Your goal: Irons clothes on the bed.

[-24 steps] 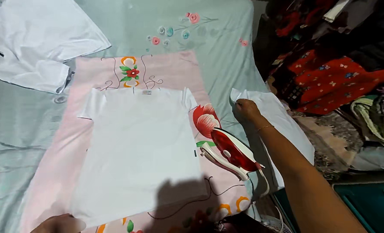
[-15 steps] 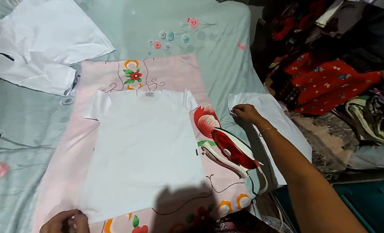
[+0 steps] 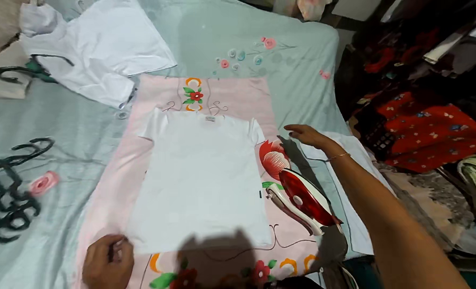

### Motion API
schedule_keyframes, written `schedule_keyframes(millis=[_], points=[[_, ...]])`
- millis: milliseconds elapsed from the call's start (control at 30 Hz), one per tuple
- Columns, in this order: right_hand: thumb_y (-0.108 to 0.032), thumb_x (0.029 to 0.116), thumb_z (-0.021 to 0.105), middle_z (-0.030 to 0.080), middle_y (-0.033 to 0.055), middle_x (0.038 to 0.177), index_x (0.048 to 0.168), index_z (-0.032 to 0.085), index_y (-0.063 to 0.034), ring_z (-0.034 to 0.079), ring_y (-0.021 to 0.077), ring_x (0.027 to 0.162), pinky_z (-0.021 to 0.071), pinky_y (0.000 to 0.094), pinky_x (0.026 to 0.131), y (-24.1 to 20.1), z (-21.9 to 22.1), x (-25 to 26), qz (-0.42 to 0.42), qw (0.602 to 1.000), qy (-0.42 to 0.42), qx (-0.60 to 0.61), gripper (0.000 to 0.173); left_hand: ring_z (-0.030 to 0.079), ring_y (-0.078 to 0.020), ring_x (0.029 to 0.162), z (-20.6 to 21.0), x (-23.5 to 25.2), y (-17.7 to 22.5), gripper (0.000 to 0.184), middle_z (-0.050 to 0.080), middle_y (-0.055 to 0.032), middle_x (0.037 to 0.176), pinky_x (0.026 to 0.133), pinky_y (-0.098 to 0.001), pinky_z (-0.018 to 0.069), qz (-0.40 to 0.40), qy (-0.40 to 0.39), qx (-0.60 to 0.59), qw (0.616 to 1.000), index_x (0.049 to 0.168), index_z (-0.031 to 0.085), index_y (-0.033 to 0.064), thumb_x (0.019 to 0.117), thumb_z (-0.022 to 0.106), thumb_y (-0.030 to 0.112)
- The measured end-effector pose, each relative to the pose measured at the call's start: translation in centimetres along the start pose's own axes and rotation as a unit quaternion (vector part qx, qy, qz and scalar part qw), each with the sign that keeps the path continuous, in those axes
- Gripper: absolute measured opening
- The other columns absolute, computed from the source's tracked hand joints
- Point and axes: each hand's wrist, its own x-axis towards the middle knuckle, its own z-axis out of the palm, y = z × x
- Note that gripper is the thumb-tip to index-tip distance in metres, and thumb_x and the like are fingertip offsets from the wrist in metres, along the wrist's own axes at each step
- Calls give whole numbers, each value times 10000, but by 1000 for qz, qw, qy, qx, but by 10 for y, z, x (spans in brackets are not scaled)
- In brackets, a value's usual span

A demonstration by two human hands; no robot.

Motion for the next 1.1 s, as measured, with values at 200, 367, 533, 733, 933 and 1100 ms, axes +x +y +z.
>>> schedule_keyframes(millis=[200,367,533,733,933,1100], points=[[-122,1065,532,673,228,1244,1371,603,10,685,355,1049,525,531,966,-164,47,-100,-98,981,-124,-115,341,655,-361,767,-11,3,7,215,668,-314,981,697,-443,555,-10,-12,-50,999,981,676,-138,895,607,47],[-339,998,684,552,267,1437,1469,534,-38,545,445,1316,414,616,1093,-199,145,-162,-77,932,-291,-201,578,675,-443,1079,-19,0,1,533,661,-312,1222,908,-548,555,27,-72,-89,993,1214,679,-88,864,730,311],[-310,898,793,494,291,1472,1437,534,-3,492,496,1336,464,635,1000,-193,215,-184,-43,959,-151,-237,672,589,-468,1235,-40,13,23,521,602,-302,1346,1059,-563,469,-77,-192,-78,975,1303,638,-89,962,713,297],[-180,1018,559,560,255,1421,1345,606,-28,543,439,1321,505,563,990,-185,235,-206,-60,965,-62,-249,363,577,-360,1280,-54,44,45,366,556,-245,1407,1092,-467,468,-221,-298,-60,927,1284,636,-46,1013,641,200],[-97,1052,478,626,239,1353,1332,632,4,596,406,1274,479,583,1030,-192,233,-211,-25,983,-18,-180,335,518,-463,1332,-57,45,53,335,579,-307,1367,1125,-581,406,-175,-315,-46,932,1278,639,-70,1023,588,142],[-91,1078,415,658,274,1275,1326,628,33,620,427,1227,457,588,1032,-212,211,-203,-8,991,-10,-136,350,598,-430,1213,-51,44,62,463,592,-336,1314,1019,-552,481,-270,-216,-175,922,1391,503,-104,980,619,73]])
